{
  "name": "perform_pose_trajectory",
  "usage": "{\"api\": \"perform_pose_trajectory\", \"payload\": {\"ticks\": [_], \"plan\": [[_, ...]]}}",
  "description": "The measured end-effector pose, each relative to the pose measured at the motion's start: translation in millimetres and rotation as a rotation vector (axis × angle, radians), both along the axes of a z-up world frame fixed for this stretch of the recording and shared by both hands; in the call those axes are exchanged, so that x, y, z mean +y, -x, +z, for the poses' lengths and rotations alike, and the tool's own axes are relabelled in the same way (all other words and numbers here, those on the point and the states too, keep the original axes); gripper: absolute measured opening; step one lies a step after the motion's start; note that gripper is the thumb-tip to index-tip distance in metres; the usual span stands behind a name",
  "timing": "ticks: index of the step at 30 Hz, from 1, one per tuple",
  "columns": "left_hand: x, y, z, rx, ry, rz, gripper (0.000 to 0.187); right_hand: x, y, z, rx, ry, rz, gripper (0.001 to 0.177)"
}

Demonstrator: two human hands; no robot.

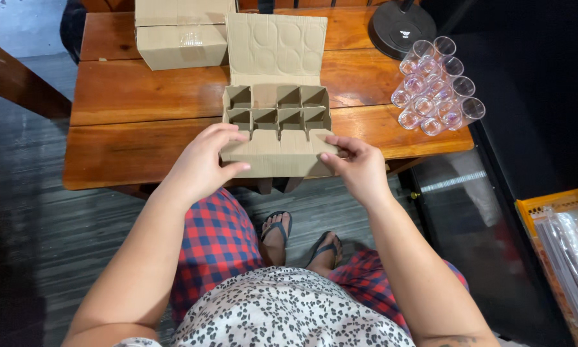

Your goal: The person opens a cardboard box containing small clear glasses. They remove the glasses one by one and place them on a wooden bench. After emptying the box, they close it and move it to a nearby shelf. Finally, they arrange the glasses on the bench into a neat grid.

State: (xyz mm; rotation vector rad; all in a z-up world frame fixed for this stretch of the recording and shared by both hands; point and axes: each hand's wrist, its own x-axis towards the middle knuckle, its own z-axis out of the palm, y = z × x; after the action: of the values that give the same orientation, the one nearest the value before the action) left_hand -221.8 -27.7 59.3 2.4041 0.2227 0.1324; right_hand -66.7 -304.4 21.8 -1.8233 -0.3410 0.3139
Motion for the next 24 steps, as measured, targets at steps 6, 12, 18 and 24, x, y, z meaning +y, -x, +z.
{"api": "perform_pose_trajectory", "payload": {"ticks": [6, 12, 18, 24], "plan": [[9.3, -18.0, -22.6, 0.016, -0.142, -0.037, 0.047, 8.2, -13.1, -14.0, -0.039, 0.132, 0.05, 0.038], [14.8, -36.2, -53.6, -0.058, -0.357, -0.022, 0.035, 12.1, -36.3, -19.8, -0.209, 0.346, 0.098, 0.031], [26.1, -62.2, -99.2, -0.047, -0.397, 0.105, 0.029, 25.0, -60.8, -41.3, -0.397, 0.581, 0.085, 0.018], [8.4, -56.3, -53.3, -0.122, 0.205, 0.277, 0.063, 29.4, -68.5, -74.7, -0.254, 0.338, -0.076, 0.046]]}}
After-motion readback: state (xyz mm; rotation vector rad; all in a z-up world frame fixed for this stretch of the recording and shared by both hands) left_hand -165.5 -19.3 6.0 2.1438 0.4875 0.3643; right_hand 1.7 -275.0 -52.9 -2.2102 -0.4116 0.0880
